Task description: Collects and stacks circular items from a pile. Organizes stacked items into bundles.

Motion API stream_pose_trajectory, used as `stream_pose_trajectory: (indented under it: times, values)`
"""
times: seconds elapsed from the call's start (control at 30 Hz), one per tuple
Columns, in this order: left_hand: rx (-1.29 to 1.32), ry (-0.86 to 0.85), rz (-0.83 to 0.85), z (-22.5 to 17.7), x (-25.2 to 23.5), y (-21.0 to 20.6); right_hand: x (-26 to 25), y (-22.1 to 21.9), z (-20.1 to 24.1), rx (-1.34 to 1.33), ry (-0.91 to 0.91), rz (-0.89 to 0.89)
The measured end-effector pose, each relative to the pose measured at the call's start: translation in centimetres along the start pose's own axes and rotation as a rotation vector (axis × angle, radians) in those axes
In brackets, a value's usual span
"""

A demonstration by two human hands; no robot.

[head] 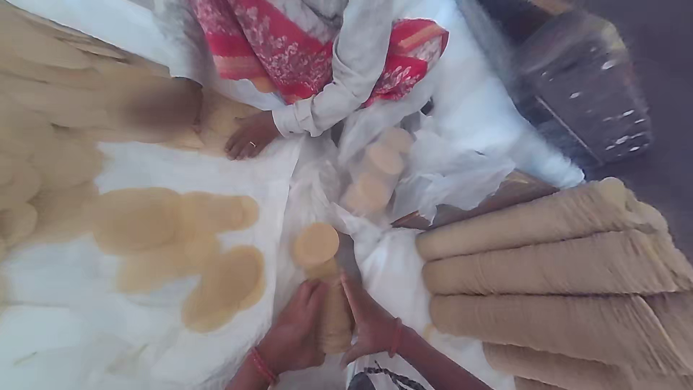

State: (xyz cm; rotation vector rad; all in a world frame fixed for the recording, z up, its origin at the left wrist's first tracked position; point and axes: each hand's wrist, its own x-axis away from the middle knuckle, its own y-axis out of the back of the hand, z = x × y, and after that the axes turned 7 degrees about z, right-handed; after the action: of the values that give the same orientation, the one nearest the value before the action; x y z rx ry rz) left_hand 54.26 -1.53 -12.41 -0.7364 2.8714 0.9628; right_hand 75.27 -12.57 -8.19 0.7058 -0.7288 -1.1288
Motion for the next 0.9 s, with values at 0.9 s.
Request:
stream_pose_trajectory:
  times: [0.9]
  values:
    - [-0.126, -0.016, 0.102, 0.4, 0.1, 0.4, 1.0, -2.4, -1.3, -0.157, -0.281, 0.061]
